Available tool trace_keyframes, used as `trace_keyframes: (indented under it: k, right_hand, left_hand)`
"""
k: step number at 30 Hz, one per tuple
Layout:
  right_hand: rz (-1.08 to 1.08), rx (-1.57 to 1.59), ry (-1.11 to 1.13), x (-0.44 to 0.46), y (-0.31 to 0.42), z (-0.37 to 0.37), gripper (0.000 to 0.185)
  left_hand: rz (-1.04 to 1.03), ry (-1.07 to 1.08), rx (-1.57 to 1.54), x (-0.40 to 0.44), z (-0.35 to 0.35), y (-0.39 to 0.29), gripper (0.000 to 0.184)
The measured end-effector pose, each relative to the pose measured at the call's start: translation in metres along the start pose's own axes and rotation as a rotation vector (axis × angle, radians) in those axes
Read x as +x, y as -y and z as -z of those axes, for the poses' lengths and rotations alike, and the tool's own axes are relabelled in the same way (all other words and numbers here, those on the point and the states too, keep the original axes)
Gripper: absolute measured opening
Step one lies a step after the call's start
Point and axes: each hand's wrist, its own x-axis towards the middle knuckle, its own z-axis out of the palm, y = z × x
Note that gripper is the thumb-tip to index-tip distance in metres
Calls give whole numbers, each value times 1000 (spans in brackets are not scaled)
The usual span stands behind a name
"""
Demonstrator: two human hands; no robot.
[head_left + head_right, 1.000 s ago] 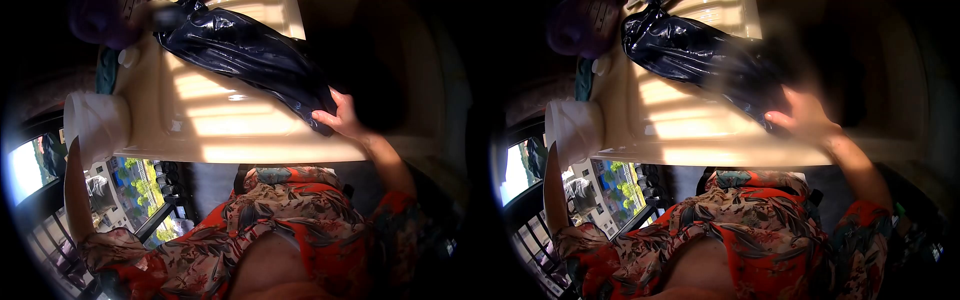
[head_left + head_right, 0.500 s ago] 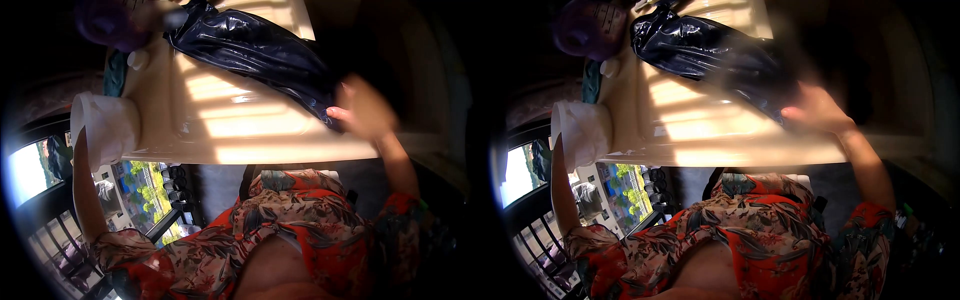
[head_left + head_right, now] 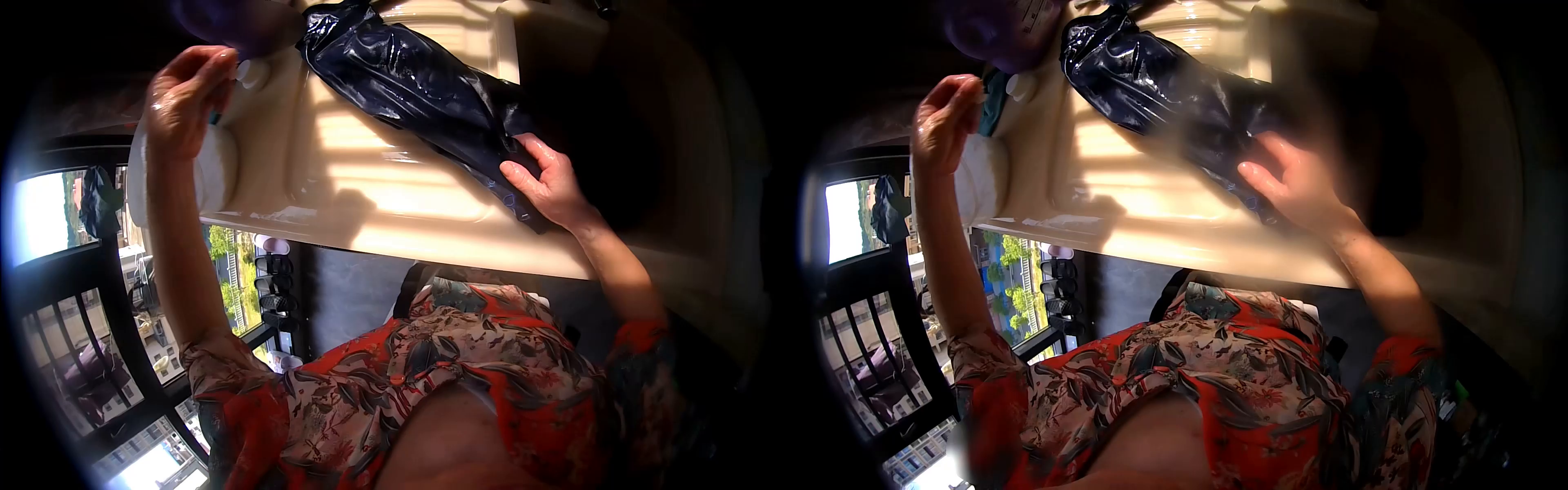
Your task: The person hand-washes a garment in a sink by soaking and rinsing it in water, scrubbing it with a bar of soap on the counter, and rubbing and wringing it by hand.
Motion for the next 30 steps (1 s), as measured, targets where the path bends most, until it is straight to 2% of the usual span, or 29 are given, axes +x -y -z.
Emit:
trace_keyframes:
  k: [1,3,4,5,6,9,10,11,13,14,16,17,19,20,22,24,27,28,29,30]
  right_hand:
    - [-20,8,11,3,5,-6,33]
    - [17,-112,-8,10,14,-16,31]
    - [62,-139,-20,13,20,-22,31]
    - [101,-170,-30,13,24,-29,31]
    - [105,-136,-47,16,26,-37,31]
    - [93,-106,-25,27,37,-55,32]
    - [198,-124,-92,33,34,-62,34]
    - [184,-135,-86,37,31,-66,34]
    - [149,-155,-86,36,26,-74,35]
    - [112,-121,-45,33,31,-72,35]
    - [22,-99,29,28,36,-65,41]
    - [-27,-97,71,26,38,-61,43]
    - [-41,-30,24,20,48,-56,36]
    - [-50,0,4,18,50,-54,32]
    - [14,-22,-45,21,37,-53,31]
    - [52,-43,-68,23,30,-48,30]
    - [33,-33,-47,23,30,-45,30]
    - [3,-17,-35,21,35,-40,29]
    - [-32,-1,-17,18,38,-37,29]
    - [-5,-8,-29,15,37,-36,29]
  left_hand:
    - [77,-35,69,-1,-64,7,13]
    - [102,76,157,-1,-146,43,8]
    - [-530,67,737,5,-169,76,5]
    - [-474,175,1012,14,-183,107,4]
    - [-506,62,1001,22,-167,124,3]
    - [-267,-289,1253,80,-74,171,8]
    - [-237,-327,1318,95,-57,175,11]
    - [-103,-367,1344,106,-54,172,11]
    - [-63,-340,977,93,-63,159,11]
    - [-75,-335,897,80,-88,156,10]
    - [-217,120,1281,23,-149,167,13]
    - [-289,146,1186,11,-153,153,11]
    - [-426,174,982,2,-149,120,11]
    - [-589,6,1042,34,-125,142,10]
    - [-252,-176,1206,96,-73,155,11]
    - [-115,-289,1295,136,-43,173,11]
    - [-134,-187,771,96,-95,149,7]
    - [-242,-62,713,57,-131,130,2]
    - [-327,83,881,23,-164,118,6]
    - [-438,192,830,4,-170,109,8]
